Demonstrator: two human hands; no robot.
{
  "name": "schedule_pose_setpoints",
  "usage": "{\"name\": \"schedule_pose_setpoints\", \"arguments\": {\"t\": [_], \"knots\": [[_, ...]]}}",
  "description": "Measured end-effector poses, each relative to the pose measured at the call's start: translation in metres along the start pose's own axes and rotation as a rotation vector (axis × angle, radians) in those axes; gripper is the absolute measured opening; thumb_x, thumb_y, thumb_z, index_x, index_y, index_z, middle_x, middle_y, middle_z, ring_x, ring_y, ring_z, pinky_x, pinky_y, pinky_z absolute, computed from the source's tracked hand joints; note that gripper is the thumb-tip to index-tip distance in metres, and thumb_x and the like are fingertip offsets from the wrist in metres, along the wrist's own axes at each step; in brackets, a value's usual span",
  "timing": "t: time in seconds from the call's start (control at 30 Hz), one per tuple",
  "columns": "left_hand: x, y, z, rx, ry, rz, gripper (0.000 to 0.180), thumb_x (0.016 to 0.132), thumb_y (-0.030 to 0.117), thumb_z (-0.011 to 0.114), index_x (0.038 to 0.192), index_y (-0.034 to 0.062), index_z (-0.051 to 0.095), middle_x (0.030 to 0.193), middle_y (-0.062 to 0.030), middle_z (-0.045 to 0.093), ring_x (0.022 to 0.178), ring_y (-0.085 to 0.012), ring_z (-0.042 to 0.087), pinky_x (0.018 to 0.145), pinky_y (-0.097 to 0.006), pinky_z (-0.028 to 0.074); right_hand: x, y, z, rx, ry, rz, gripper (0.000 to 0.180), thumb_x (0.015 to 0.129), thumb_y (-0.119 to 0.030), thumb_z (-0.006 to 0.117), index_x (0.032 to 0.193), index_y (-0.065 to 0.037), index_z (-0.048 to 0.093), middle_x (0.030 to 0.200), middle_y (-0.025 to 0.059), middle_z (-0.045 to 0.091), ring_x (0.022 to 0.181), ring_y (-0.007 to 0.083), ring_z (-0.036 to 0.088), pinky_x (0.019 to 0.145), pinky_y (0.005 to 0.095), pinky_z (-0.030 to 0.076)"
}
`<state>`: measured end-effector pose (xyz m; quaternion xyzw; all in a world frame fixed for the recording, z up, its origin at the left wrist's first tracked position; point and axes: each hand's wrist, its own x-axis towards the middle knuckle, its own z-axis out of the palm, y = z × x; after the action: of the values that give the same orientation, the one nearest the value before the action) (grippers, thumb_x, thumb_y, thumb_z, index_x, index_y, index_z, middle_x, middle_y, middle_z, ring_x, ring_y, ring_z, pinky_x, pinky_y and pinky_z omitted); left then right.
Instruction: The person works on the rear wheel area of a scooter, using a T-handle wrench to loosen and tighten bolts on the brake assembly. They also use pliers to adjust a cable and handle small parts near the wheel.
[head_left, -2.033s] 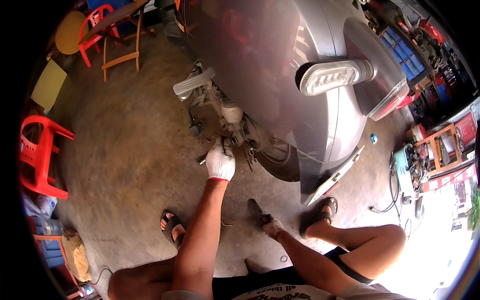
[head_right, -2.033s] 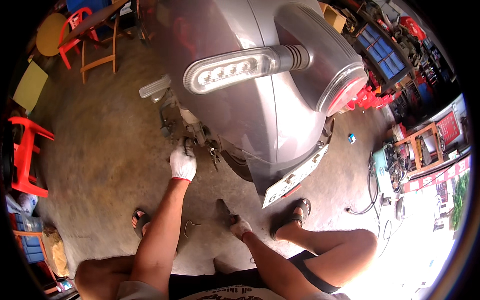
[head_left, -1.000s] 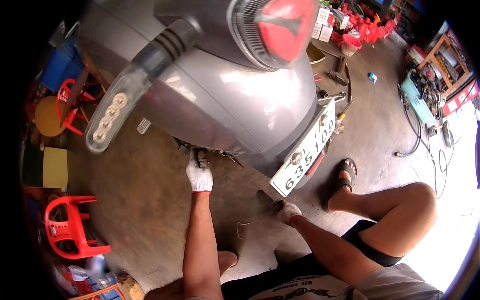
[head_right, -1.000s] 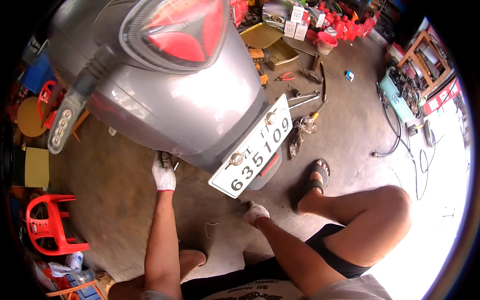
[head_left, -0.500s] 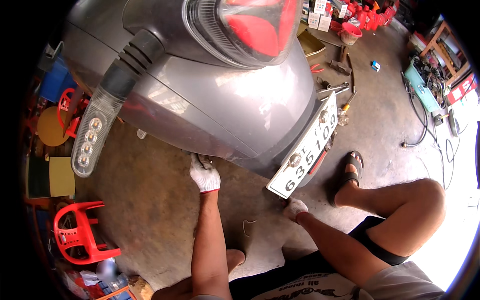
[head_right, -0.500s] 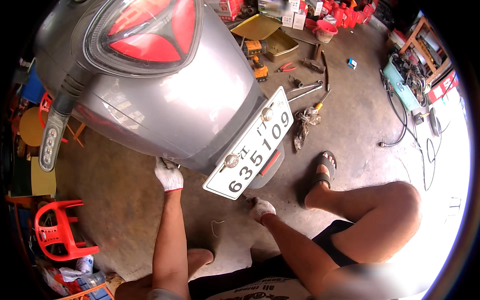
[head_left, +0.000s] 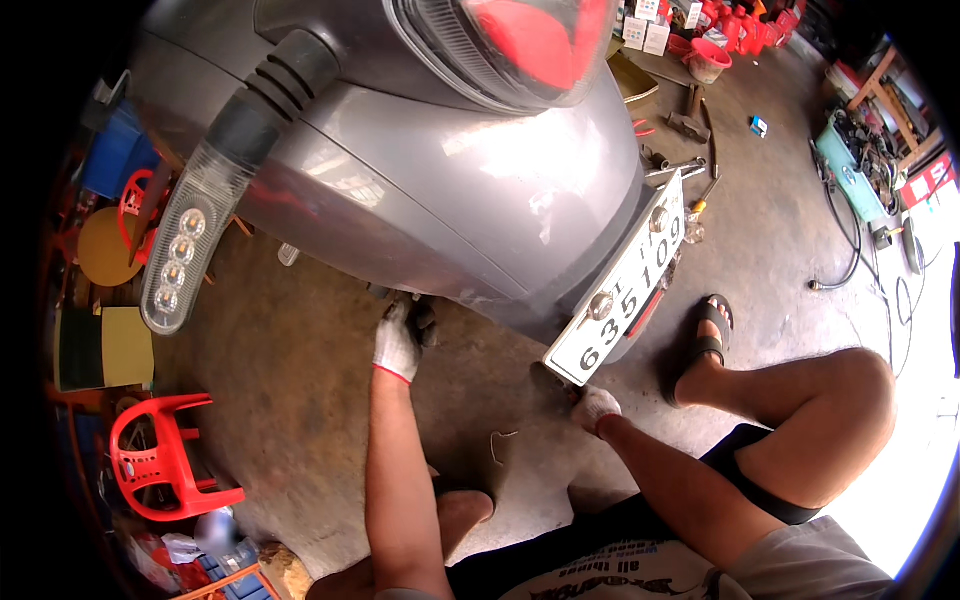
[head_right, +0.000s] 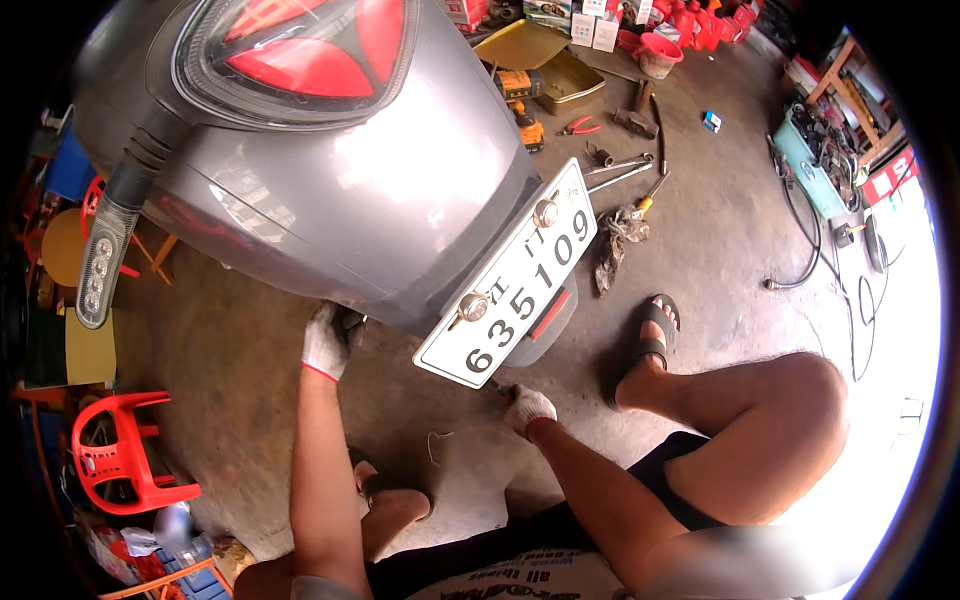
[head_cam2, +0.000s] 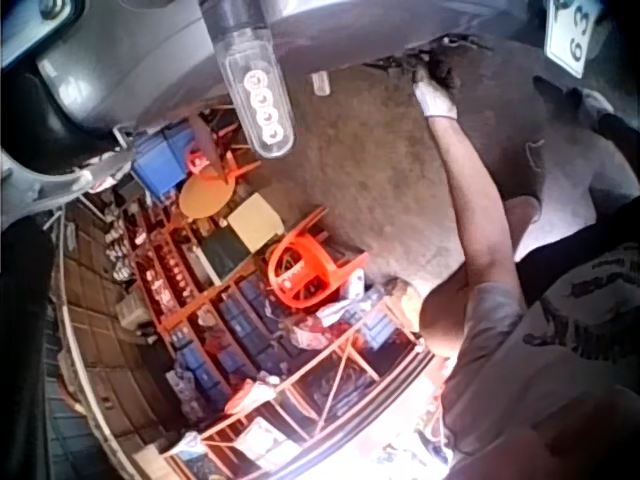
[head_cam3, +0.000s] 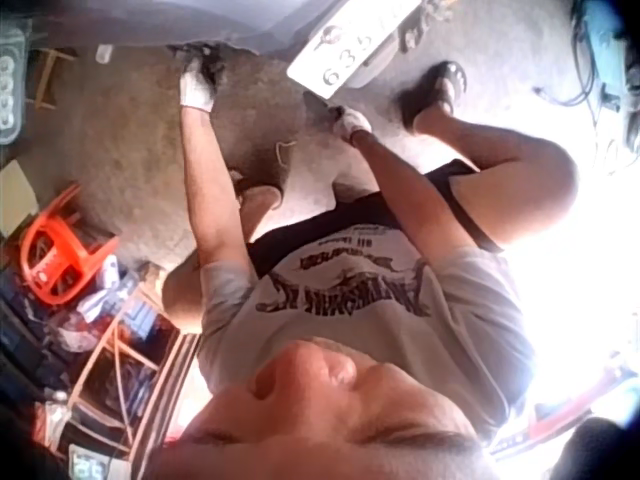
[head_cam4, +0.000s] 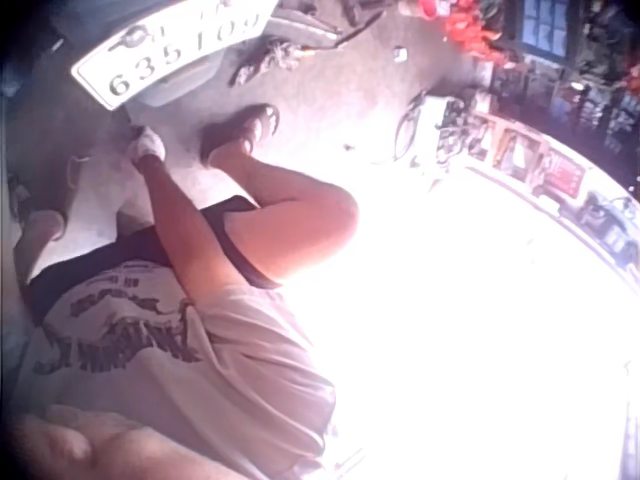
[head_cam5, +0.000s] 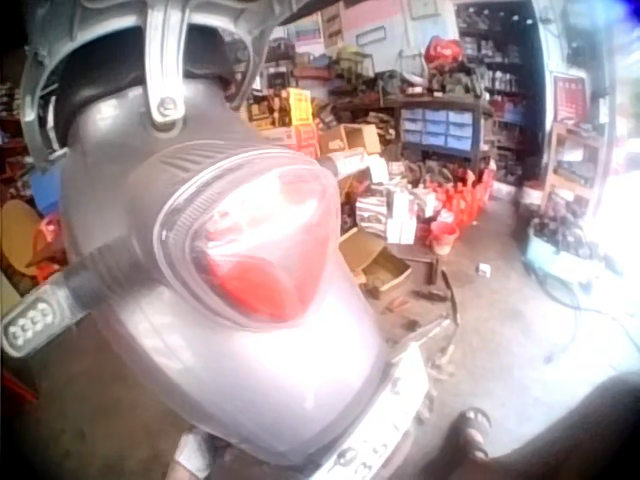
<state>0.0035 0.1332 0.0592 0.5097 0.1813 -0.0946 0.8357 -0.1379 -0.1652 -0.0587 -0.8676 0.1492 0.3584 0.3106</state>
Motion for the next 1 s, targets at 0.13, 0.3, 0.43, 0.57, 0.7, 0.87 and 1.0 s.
{"name": "schedule_pose_setpoints", "arguments": {"t": [0.13,0.3,0.43,0.57,0.7,0.87,1.0], "knots": [[0.008,0.014,-0.015,0.237,-0.040,-0.007,0.025,0.099,0.039,0.051,0.099,0.0143,0.058,0.080,0.0026,0.057,0.058,-0.0076,0.046,0.047,-0.025,0.033,0.004,0.000,0.003,0.003,-0.002,0.011,0.035,0.087,-0.030,0.053,0.115,-0.010,0.064,0.107,0.0198,0.067,0.105,0.0365,0.062,0.086,0.0448,0.050],[0.006,0.009,-0.008,0.537,0.128,0.104,0.032,0.101,0.035,0.050,0.097,0.0054,0.061,0.078,-0.0027,0.060,0.065,-0.0120,0.053,0.052,-0.031,0.041,-0.002,-0.002,-0.003,0.033,0.035,-0.022,0.033,0.084,-0.024,0.054,0.110,-0.007,0.066,0.107,0.0206,0.067,0.106,0.0365,0.062,0.086,0.0446,0.051],[0.018,0.000,-0.033,1.157,0.118,0.568,0.024,0.096,0.024,0.053,0.096,0.0011,0.060,0.079,-0.0150,0.064,0.065,-0.0313,0.060,0.060,-0.041,0.047,0.000,-0.007,-0.003,-0.007,-0.004,0.001,0.034,0.081,-0.020,0.054,0.110,-0.007,0.066,0.108,0.0206,0.067,0.107,0.0366,0.062,0.087,0.0449,0.050],[0.007,0.001,-0.010,1.589,0.233,0.586,0.013,0.087,0.006,0.053,0.094,-0.0011,0.061,0.088,-0.0231,0.065,0.081,-0.0335,0.066,0.071,-0.041,0.050,0.003,-0.002,-0.006,-0.036,-0.050,0.037,0.036,0.086,-0.025,0.053,0.118,-0.014,0.063,0.115,0.0162,0.066,0.111,0.0335,0.061,0.091,0.0423,0.049],[0.000,-0.006,-0.015,1.412,0.324,0.700,0.016,0.084,0.009,0.061,0.097,0.0004,0.059,0.083,-0.0213,0.065,0.076,-0.0356,0.065,0.067,-0.043,0.052,0.005,-0.005,-0.003,-0.046,-0.074,0.034,0.038,0.088,-0.027,0.052,0.123,-0.017,0.061,0.118,0.0143,0.066,0.113,0.0321,0.060,0.094,0.0413,0.048],[-0.007,-0.003,0.010,0.369,0.293,0.169,0.024,0.100,0.025,0.051,0.096,0.0026,0.059,0.073,-0.0068,0.064,0.057,-0.0184,0.060,0.053,-0.034,0.049,0.011,0.004,0.000,-0.034,-0.071,0.030,0.039,0.088,-0.028,0.053,0.124,-0.017,0.061,0.118,0.0142,0.066,0.113,0.0322,0.061,0.093,0.0417,0.049],[0.004,0.003,-0.004,0.092,0.201,0.019,0.027,0.101,0.025,0.048,0.089,0.0038,0.060,0.073,-0.0037,0.061,0.058,-0.0155,0.055,0.051,-0.033,0.044,0.010,0.000,0.002,-0.018,-0.079,0.025,0.039,0.087,-0.029,0.054,0.124,-0.018,0.061,0.117,0.0139,0.066,0.112,0.0318,0.061,0.091,0.0412,0.049]]}}
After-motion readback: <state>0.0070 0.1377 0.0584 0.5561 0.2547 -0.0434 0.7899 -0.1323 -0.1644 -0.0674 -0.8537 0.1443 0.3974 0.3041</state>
